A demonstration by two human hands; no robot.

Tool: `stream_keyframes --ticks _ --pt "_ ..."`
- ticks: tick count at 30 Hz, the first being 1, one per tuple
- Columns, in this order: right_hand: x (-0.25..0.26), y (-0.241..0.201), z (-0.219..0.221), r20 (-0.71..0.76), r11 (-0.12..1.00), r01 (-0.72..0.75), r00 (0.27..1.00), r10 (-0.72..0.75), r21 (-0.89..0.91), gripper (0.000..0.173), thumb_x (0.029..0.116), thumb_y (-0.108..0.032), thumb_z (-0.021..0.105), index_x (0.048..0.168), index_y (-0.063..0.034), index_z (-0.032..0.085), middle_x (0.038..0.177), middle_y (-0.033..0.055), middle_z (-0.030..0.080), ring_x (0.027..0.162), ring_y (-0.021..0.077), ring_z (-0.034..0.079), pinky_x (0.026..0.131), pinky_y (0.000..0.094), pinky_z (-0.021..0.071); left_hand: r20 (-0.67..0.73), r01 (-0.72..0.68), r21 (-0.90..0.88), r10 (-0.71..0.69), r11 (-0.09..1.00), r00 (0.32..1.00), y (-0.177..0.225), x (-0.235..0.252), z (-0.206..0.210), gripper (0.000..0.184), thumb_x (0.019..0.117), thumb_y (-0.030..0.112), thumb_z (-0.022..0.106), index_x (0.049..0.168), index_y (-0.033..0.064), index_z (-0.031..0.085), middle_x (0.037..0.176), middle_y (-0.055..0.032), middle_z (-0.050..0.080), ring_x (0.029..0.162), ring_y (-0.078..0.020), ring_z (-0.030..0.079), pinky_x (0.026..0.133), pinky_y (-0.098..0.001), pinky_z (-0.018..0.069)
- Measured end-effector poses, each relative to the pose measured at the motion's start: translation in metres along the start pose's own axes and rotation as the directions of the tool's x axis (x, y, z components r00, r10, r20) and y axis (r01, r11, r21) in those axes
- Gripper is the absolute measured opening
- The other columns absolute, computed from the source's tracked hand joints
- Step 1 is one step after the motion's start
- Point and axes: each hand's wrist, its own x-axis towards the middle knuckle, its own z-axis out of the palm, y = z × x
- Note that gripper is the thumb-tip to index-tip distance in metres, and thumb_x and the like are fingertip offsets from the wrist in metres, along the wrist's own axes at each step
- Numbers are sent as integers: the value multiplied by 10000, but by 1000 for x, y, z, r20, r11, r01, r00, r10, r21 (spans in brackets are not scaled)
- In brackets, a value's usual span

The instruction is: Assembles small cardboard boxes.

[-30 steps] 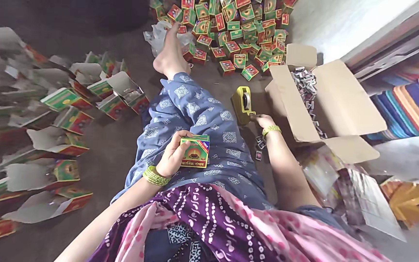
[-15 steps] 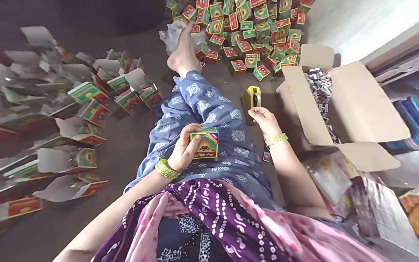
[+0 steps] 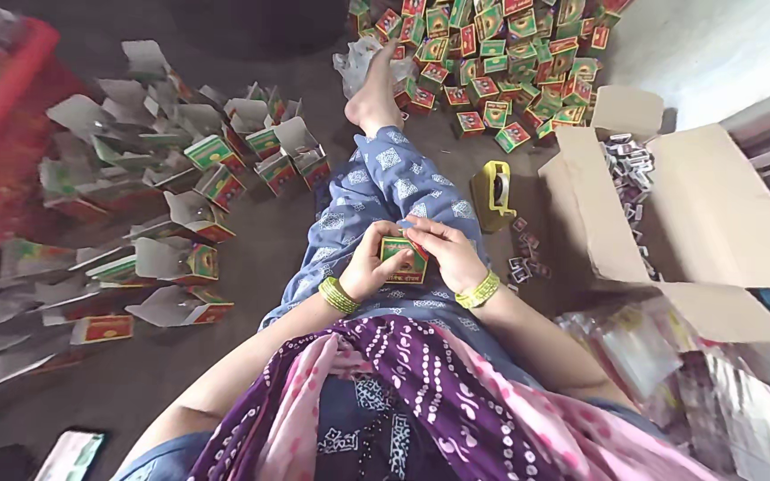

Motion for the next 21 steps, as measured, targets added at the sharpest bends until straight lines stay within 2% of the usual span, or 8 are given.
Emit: stream_keyframes --ticks 3,4,8,11,14,16,18,21 --pt "2 5 -1 -48 996 19 999 -23 -85 161 913 -205 771 991 -64 778 1192 76 697 1107 176 655 940 358 570 20 5 3 -5 1000 1000 1 0 1 472 927 180 761 1278 29 484 1199 -124 647 1006 -208 701 870 -406 627" --pt "3 7 -2 -75 995 18 997 -25 -96 167 875 -210 806 976 -79 781 1185 74 690 1109 188 645 932 370 567 29 -3 8 3 1000 1000 0 0 0 501 919 187 771 1284 28 468 1195 -128 649 1006 -213 702 871 -411 627" --pt "9 10 -3 -147 991 11 989 -30 -130 591 774 -180 851 1279 -61 566 1160 117 618 1007 214 658 845 381 600 99 -55 83 47 995 994 2 -2 -4 622 902 266 783 1325 -29 434 1227 -161 640 1048 -214 693 898 -412 619" --pt "6 14 -10 102 930 240 970 -220 -278 460 935 -292 740 1260 9 615 1122 104 696 1001 177 687 881 361 595 121 -74 15 71 997 990 6 1 -11 581 980 270 630 1352 -88 365 1226 -178 614 1082 -212 665 925 -405 592" --pt "1 28 -16 267 752 423 906 -330 -506 511 883 -428 795 1200 -45 681 1116 59 719 1028 109 686 917 327 590 3 147 -162 -149 976 989 8 12 -18 608 1034 480 395 1332 -48 373 1247 -137 587 1085 -189 625 909 -382 550" --pt "0 34 -17 250 708 440 898 -363 -553 523 845 -457 818 1161 -58 700 1074 49 728 995 99 695 891 319 600 -147 340 -174 -366 924 919 10 31 -30 594 1033 477 313 1362 -2 436 1265 -142 604 1032 -233 685 813 -427 612" --pt "-1 30 -19 222 756 429 903 -367 -494 492 836 -397 842 1147 -46 692 1044 40 732 957 95 706 857 304 616 -284 432 -65 -431 900 856 5 51 -51 448 1064 295 420 1410 14 463 1294 -192 596 1014 -286 703 807 -473 631" --pt "-4 17 -21 229 902 290 948 -223 -320 438 891 -297 795 1211 -35 650 1002 41 739 887 133 722 798 338 632 -372 504 292 -389 813 843 -15 78 -93 505 1015 141 559 1487 30 415 1413 -245 525 1010 -318 713 800 -486 640"
